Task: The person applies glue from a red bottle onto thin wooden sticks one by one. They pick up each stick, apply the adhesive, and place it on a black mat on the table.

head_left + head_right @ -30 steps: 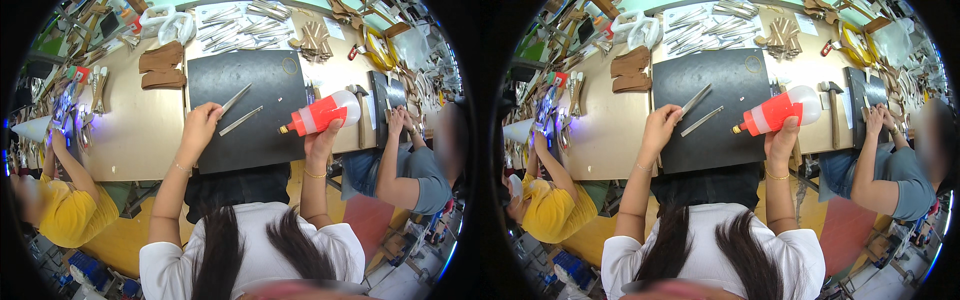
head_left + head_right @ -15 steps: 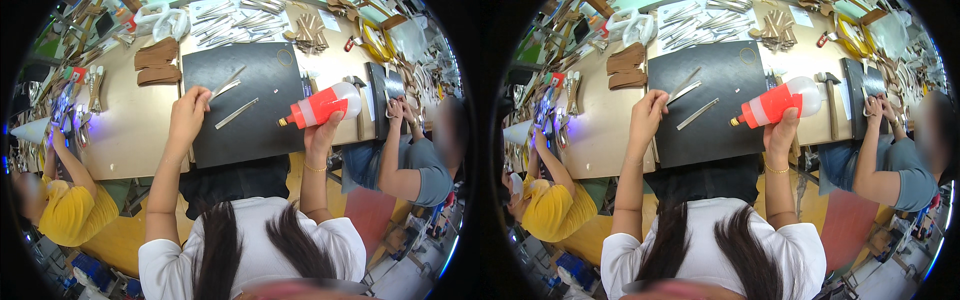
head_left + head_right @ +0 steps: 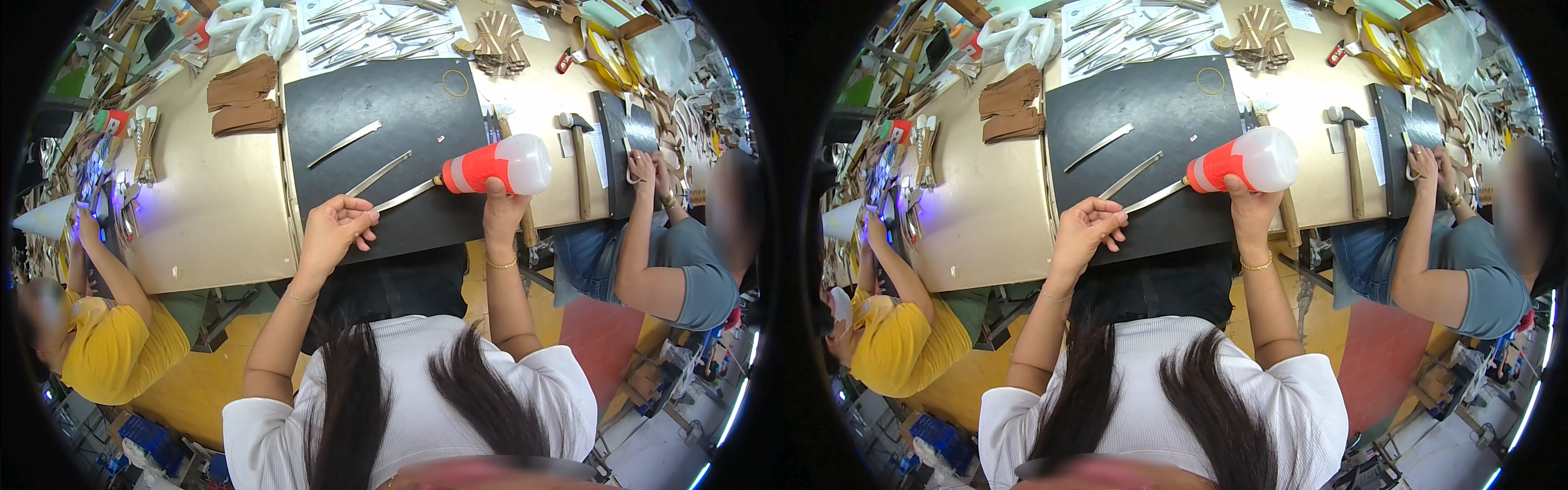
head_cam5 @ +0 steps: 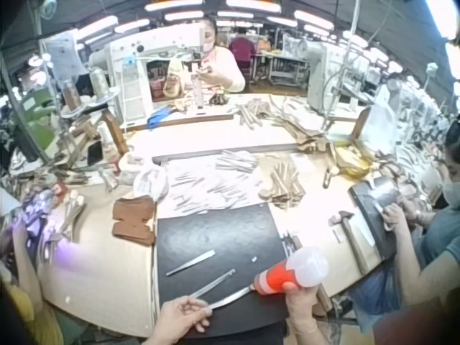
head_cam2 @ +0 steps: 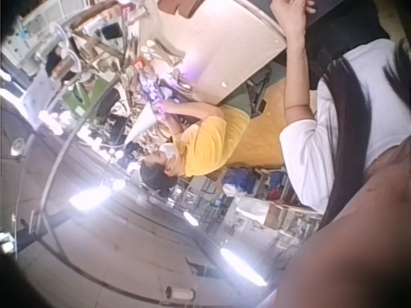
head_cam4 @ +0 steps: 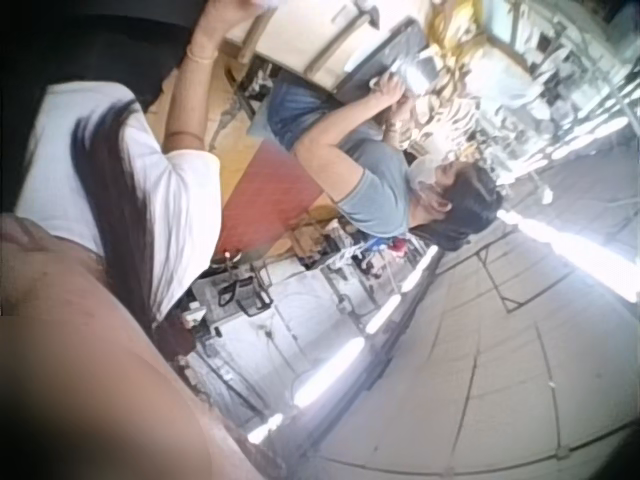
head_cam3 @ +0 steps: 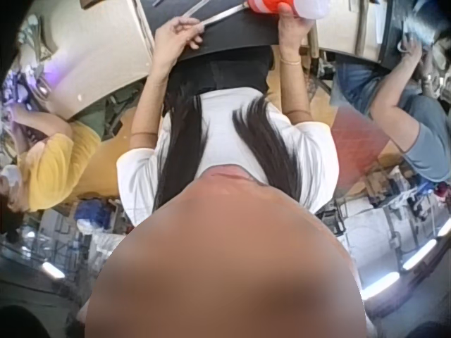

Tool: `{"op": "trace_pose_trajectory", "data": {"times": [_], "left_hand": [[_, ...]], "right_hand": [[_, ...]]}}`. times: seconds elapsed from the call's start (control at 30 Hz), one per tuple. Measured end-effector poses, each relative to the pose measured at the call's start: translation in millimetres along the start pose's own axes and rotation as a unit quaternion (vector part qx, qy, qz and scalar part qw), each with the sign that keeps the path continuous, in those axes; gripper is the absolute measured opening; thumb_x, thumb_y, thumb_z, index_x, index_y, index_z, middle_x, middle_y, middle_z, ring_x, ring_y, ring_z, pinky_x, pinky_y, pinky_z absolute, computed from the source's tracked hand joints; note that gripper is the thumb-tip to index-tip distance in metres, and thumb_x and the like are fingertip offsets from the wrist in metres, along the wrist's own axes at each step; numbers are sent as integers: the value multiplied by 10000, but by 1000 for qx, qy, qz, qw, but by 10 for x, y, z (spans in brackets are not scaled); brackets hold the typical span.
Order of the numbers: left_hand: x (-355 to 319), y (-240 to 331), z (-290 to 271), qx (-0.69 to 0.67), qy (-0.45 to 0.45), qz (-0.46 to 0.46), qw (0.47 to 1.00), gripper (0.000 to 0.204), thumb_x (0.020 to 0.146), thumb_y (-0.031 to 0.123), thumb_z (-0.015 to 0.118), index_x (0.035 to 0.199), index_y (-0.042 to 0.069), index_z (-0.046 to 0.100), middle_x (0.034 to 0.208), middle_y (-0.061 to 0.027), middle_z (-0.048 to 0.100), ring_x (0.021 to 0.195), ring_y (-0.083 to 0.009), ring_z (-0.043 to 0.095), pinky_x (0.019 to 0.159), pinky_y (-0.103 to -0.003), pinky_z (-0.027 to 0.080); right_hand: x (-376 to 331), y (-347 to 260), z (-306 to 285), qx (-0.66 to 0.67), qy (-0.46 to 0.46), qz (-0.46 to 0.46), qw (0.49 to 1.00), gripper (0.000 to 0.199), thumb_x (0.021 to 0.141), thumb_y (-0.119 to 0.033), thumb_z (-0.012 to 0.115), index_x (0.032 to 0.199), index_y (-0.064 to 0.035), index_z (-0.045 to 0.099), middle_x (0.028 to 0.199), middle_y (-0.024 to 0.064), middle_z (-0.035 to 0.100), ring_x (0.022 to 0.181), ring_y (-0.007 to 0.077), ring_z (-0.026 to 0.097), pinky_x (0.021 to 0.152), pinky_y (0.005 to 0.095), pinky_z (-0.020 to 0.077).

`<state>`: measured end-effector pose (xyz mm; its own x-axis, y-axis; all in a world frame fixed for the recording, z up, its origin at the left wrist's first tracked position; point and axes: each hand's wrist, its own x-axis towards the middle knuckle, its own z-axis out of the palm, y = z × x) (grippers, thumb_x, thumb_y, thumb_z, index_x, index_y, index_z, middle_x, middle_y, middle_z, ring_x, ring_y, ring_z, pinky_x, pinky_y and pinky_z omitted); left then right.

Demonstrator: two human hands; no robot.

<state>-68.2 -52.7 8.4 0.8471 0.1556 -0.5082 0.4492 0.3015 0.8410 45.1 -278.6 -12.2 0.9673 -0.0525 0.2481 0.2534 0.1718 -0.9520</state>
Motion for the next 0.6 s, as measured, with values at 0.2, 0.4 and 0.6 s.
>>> {"op": "trace_pose_trajectory", "data": {"times": [0.2, 0.4, 0.6], "left_hand": [[1, -26, 7, 12, 13, 2, 1000, 186, 862, 72, 692, 957, -71, 622, 786, -121, 661, 624, -131, 645, 504, -218, 525], [14, -34, -21, 13, 15, 0, 1000, 182, 861, 76, 695, 951, -67, 625, 781, -120, 664, 622, -133, 647, 510, -220, 527], [11, -80, -12, 4, 24, 2, 1000, 186, 859, 70, 698, 958, -68, 622, 790, -115, 667, 657, -140, 667, 548, -215, 540]], "right_hand": [[8, -36, 18, -42, -15, -18, 999, 538, 694, -223, 879, 1086, 13, 596, 1003, 60, 642, 912, 143, 609, 828, 292, 497], [30, -71, 59, -49, -20, -25, 998, 472, 704, -175, 869, 1052, 24, 620, 983, 62, 658, 902, 141, 619, 827, 291, 500], [40, -77, 82, -34, -31, -1, 999, 446, 716, -154, 859, 1048, 27, 621, 979, 61, 662, 891, 135, 622, 804, 287, 506]]}}
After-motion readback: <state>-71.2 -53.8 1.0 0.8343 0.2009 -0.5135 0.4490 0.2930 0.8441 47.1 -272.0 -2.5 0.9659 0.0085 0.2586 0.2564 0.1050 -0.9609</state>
